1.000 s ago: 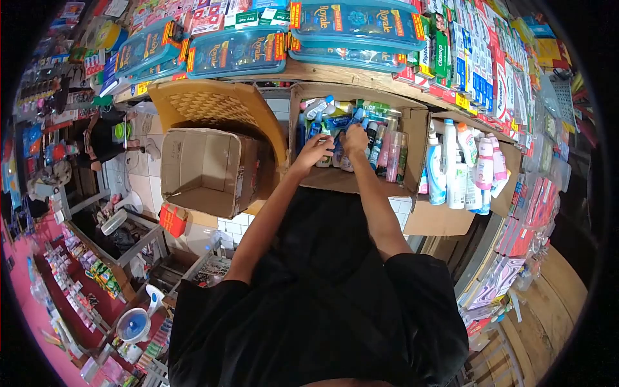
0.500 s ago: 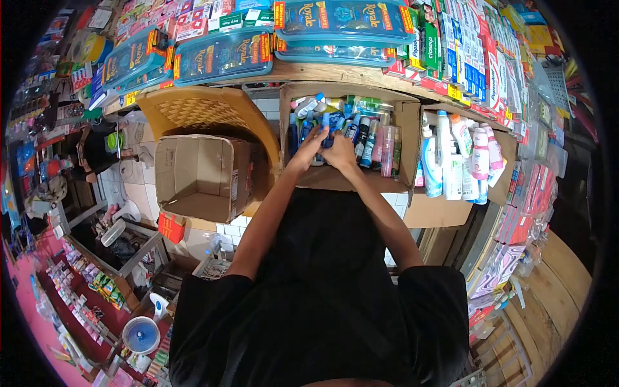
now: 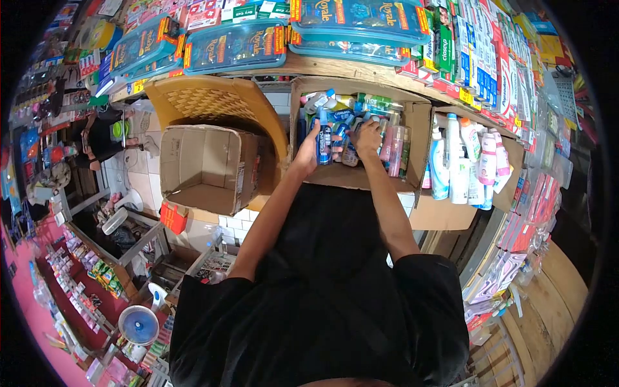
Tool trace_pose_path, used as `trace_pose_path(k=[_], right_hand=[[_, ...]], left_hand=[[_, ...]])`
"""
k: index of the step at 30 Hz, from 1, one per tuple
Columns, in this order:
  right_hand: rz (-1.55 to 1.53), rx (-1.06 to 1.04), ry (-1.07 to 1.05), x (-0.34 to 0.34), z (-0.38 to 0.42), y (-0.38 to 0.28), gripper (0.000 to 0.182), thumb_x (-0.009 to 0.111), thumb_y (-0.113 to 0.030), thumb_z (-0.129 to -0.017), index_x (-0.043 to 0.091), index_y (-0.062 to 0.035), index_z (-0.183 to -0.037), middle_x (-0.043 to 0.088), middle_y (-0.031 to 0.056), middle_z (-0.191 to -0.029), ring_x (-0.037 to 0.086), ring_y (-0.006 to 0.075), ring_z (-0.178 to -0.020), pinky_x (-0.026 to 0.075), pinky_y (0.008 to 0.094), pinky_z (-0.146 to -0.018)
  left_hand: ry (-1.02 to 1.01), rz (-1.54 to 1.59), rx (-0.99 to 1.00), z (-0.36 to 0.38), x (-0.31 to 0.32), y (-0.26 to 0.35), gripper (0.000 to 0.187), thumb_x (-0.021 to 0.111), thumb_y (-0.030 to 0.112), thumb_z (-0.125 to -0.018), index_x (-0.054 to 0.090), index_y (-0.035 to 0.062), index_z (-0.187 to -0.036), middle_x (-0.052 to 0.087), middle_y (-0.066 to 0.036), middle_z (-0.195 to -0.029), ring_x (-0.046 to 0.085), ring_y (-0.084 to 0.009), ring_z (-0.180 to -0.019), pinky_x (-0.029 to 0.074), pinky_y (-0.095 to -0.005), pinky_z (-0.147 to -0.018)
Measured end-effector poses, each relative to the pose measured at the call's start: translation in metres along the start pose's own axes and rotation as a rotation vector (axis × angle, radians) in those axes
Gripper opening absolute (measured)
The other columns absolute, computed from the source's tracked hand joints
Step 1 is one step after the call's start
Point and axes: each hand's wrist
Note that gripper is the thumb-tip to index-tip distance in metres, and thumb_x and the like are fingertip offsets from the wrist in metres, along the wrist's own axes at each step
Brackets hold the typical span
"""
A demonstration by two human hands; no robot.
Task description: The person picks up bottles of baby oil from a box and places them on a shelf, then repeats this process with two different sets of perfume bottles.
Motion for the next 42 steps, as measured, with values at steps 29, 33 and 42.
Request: trace_pose_path(k=[29,33,42], right_hand=[[-1.697,0.144,0.010,-0.104,0.209,0.048,0.057,0.074,-0.005,-0.085,0.041,-0.0071,-0.132,0.065,0.0089,-0.103,0.064,0.0140,-0.090,0.054,0.0290,-0.074],[-1.833,0.252,0.085,-0.101,0.272,0.064,0.059,0.072,-0.002,-0.086,0.039,-0.0072,-0.134,0.065,0.0097,-0.103,0.066,0.0148,-0.089,0.054,0.0289,-0.074],[-1.967,0.449,0.492,-0.054,0.441,0.095,0.062,0.070,0.000,-0.086,0.036,-0.0064,-0.137,0.068,0.0123,-0.103,0.067,0.0147,-0.088,0.054,0.0283,-0.073]], left_hand=[[-0.371,-0.160,-0.295,0.067,0.063,-0.023,0.056,0.035,0.050,-0.104,0.041,0.0103,-0.143,0.064,-0.017,-0.118,0.068,-0.0312,-0.098,0.056,-0.0442,-0.085],[-0.475,-0.217,-0.382,0.089,0.075,-0.055,0.057,0.035,0.049,-0.104,0.040,0.0089,-0.144,0.061,-0.017,-0.121,0.066,-0.0307,-0.100,0.056,-0.0438,-0.087],[-0.656,-0.524,-0.651,0.164,0.095,-0.159,0.056,0.033,0.046,-0.105,0.036,0.0072,-0.146,0.060,-0.020,-0.119,0.066,-0.0308,-0.100,0.055,-0.0435,-0.087]])
Point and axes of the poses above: each hand's wrist, its own z-axis away from the middle knuckle, its own x-axis out of the palm, y = z × x
